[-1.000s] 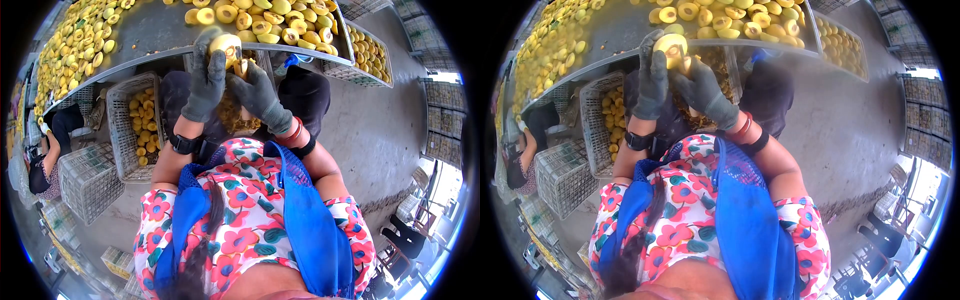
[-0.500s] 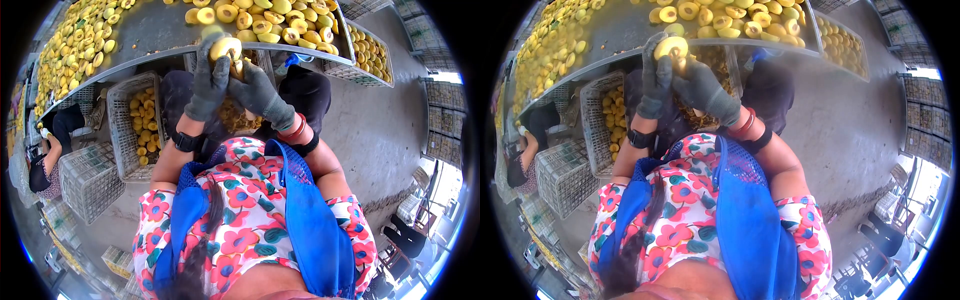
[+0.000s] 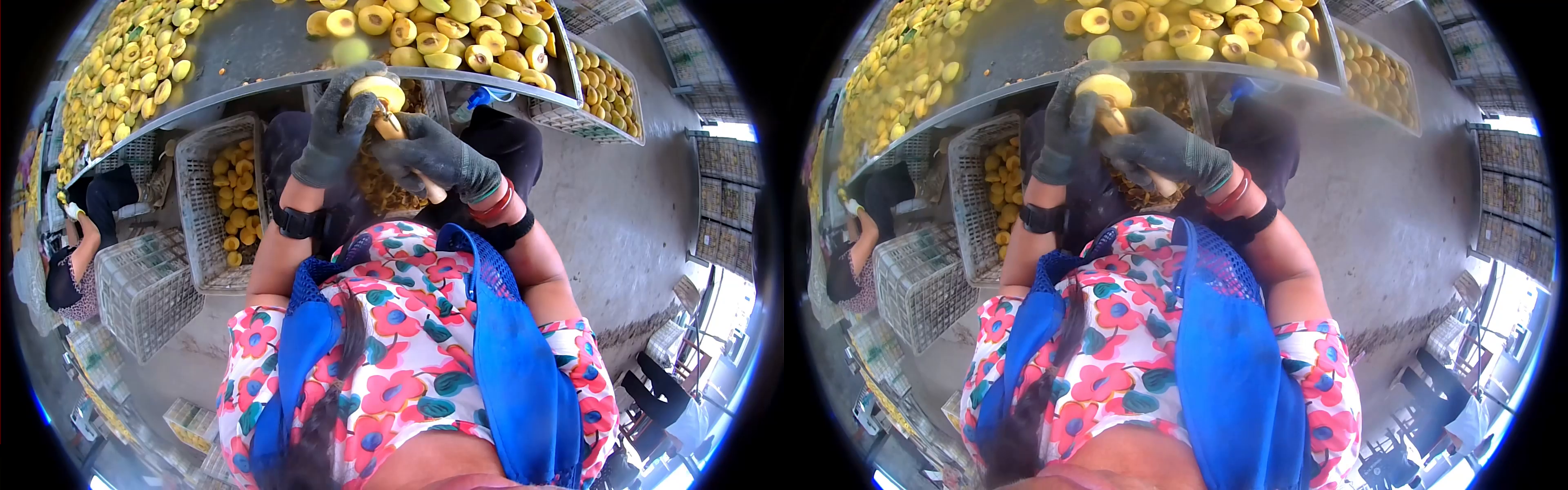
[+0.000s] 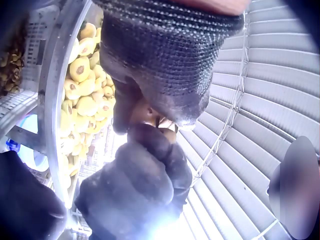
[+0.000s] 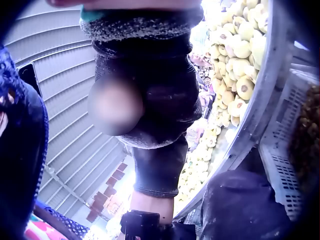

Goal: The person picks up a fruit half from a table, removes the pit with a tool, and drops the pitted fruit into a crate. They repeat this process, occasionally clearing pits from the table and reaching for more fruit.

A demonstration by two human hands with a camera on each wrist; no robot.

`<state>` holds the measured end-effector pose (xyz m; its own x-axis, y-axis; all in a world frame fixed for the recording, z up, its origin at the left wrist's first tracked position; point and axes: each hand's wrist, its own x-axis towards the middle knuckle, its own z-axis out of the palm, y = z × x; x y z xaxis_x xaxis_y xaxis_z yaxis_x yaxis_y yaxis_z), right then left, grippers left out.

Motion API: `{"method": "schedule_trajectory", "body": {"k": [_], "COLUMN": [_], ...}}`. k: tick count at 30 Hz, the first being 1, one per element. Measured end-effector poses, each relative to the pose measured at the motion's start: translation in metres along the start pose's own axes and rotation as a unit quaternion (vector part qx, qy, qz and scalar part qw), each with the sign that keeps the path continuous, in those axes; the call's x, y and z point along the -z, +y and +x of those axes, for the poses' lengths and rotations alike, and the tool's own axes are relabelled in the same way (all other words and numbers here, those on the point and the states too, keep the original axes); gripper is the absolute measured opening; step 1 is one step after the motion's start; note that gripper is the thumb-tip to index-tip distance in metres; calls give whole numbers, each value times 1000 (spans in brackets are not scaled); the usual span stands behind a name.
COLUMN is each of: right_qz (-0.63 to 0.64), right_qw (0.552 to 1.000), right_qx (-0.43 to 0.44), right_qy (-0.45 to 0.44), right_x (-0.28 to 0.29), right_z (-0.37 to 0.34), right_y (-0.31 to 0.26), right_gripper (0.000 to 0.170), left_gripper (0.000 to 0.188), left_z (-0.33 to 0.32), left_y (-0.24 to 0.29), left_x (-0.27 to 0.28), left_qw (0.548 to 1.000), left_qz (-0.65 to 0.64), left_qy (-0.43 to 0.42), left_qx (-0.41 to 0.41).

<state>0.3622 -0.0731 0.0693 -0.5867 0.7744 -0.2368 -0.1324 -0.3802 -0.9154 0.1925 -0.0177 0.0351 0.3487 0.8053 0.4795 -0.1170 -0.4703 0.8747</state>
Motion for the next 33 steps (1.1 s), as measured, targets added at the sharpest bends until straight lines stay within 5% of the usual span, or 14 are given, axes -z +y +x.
{"method": "schedule_trajectory", "body": {"k": [10,13,15,16,18,20,21,22,24,25,26,28,31,33], "right_qz": [105,56,74,68,54,-70,-130,-287,-396,-447,-560,-549,-523,-518], "right_qw": [987,986,992,993,994,998,990,928,871,838,809,813,813,815], "right_qx": [-82,-28,-26,-31,-41,-6,13,197,237,255,120,54,78,98], "right_qy": [-88,-156,-100,-94,-87,5,52,134,168,184,130,186,242,240], "right_x": [8,-13,-19,-14,-2,-6,-7,0,13,21,32,22,30,32], "right_z": [-11,3,-2,-1,-2,0,1,14,25,31,40,34,33,34], "right_y": [3,17,11,12,16,17,18,47,75,90,112,103,121,119], "right_gripper": [10,14,21,23,27,16,13,17,20,21,25,25,22,20], "left_gripper": [31,31,30,30,33,37,41,43,52,46,43,39,38,37], "left_z": [5,-2,-3,-11,-10,-7,-6,-19,-43,-37,-31,-62,-97,-85], "left_y": [8,-14,-4,-24,-13,9,24,17,2,22,42,-1,-23,-32], "left_x": [15,22,20,35,43,50,55,73,109,111,114,198,252,248], "left_qw": [981,987,992,988,991,993,961,926,825,903,932,810,613,634], "left_qz": [-41,36,11,131,5,-2,276,373,556,395,222,554,742,725], "left_qy": [-158,-118,-73,-47,35,55,6,38,99,145,224,186,252,257], "left_qx": [101,101,104,70,125,107,-36,-36,-17,91,180,54,98,77]}}
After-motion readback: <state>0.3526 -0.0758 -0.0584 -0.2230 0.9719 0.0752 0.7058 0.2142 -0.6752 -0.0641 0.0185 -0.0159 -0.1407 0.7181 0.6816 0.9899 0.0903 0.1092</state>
